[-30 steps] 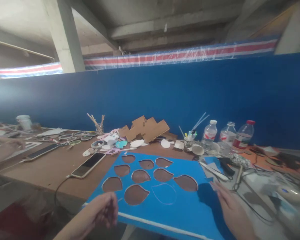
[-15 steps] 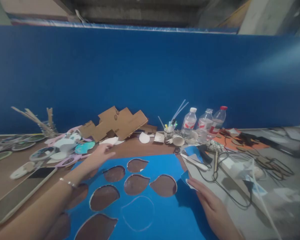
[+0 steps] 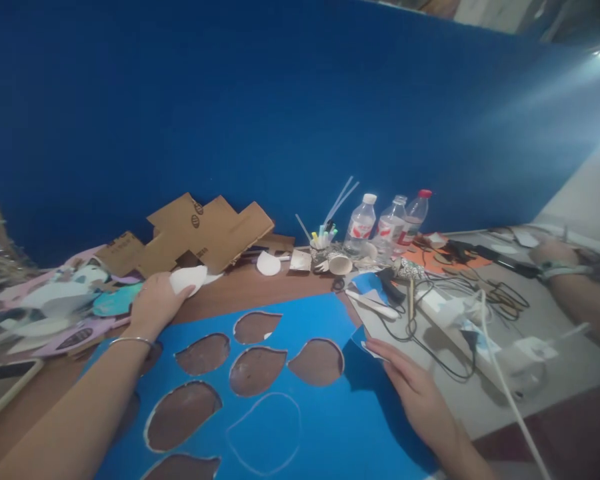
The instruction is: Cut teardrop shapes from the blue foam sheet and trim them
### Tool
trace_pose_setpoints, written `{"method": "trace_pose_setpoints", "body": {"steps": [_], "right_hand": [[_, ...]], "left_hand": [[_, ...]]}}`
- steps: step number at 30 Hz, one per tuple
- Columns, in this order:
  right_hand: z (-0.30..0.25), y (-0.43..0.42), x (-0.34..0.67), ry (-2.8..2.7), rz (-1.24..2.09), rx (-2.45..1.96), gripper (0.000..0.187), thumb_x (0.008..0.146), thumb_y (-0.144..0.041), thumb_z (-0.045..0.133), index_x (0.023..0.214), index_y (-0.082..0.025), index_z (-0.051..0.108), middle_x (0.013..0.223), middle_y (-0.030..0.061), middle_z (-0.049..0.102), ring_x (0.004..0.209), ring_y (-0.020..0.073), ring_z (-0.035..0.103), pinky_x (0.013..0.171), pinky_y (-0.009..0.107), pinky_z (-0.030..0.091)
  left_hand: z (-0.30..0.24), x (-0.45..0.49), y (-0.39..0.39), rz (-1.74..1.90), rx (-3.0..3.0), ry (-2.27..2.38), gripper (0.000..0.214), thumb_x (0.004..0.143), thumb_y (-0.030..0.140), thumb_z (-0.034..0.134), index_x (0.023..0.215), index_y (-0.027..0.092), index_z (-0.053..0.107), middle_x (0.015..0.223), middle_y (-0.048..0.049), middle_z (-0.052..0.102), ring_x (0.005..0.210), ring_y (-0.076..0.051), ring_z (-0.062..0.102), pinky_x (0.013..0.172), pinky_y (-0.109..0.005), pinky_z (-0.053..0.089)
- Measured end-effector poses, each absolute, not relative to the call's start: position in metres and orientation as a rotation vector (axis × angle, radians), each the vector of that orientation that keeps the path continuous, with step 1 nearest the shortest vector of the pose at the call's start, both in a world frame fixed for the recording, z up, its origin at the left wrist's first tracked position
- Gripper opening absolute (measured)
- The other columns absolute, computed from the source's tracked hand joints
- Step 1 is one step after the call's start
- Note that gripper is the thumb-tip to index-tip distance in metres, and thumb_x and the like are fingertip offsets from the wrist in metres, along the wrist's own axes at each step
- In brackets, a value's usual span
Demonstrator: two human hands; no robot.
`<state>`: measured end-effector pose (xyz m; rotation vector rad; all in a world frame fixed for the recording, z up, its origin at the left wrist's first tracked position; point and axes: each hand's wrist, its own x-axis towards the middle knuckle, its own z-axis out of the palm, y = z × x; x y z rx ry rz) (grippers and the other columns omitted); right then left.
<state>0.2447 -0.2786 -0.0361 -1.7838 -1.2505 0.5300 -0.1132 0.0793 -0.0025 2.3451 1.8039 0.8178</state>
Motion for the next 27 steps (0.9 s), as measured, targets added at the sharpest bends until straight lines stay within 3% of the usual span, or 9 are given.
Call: {"method": "trace_pose_setpoints", "body": {"steps": [2,9,14,19,23,27], "right_hand": [[-0.041,-0.280,0.246,-1.266,0.522,-1.813,0.038,0.093,-0.044,0.035,0.119,-0.030,0.060,0.135,0.0010,0.052,0.129,0.0203,0.041,0.109,0.038,0.033],[-0.055,-0.284,0.251,-1.381,0.460,-1.863,0.037,0.091,-0.043,0.038,0.120,-0.033,0.059,0.133,-0.0014,0.053,0.126,0.0217,0.046,0.102,0.033,0.043],[-0.059,-0.284,0.254,-1.429,0.377,-1.873,0.038,0.089,-0.045,0.039,0.116,-0.034,0.063,0.127,-0.0024,0.058,0.119,0.0222,0.053,0.099,0.035,0.046],[-0.057,-0.282,0.255,-1.357,0.406,-1.895,0.039,0.086,-0.049,0.040,0.112,-0.035,0.065,0.125,-0.0036,0.060,0.117,0.0259,0.054,0.095,0.038,0.050],[-0.037,-0.277,0.259,-1.184,0.493,-1.907,0.040,0.083,-0.053,0.044,0.111,-0.035,0.067,0.118,-0.0021,0.064,0.111,0.0303,0.058,0.088,0.039,0.055],[-0.007,-0.242,0.262,-1.150,0.567,-1.803,0.033,0.077,-0.045,0.058,0.104,-0.032,0.070,0.102,0.0037,0.071,0.100,0.0324,0.064,0.072,0.036,0.059]], "left_hand": [[-0.002,-0.114,0.081,0.877,2.350,1.847,0.062,0.068,0.050,0.061,0.110,0.006,0.048,0.118,-0.0238,0.051,0.116,-0.039,0.042,0.098,-0.048,0.031],[0.002,-0.122,0.080,0.974,2.182,1.870,0.053,0.066,0.037,0.069,0.111,0.015,0.052,0.108,-0.0123,0.060,0.099,-0.028,0.057,0.086,-0.039,0.043],[0.009,-0.125,0.077,1.043,2.054,1.769,0.038,0.082,0.038,0.058,0.111,0.015,0.054,0.102,-0.0070,0.060,0.088,-0.019,0.059,0.080,-0.039,0.047],[0.016,-0.133,0.079,1.123,1.974,1.646,0.031,0.084,0.034,0.057,0.109,0.014,0.056,0.103,-0.0068,0.060,0.093,-0.019,0.059,0.081,-0.041,0.048],[0.026,-0.134,0.076,1.177,1.894,1.478,0.033,0.083,0.030,0.059,0.112,0.014,0.054,0.104,-0.0070,0.061,0.091,-0.019,0.060,0.080,-0.039,0.050],[0.046,-0.125,0.066,1.198,1.803,1.312,0.051,0.072,0.026,0.067,0.118,0.015,0.048,0.101,-0.0072,0.064,0.087,-0.020,0.063,0.074,-0.034,0.052]]}}
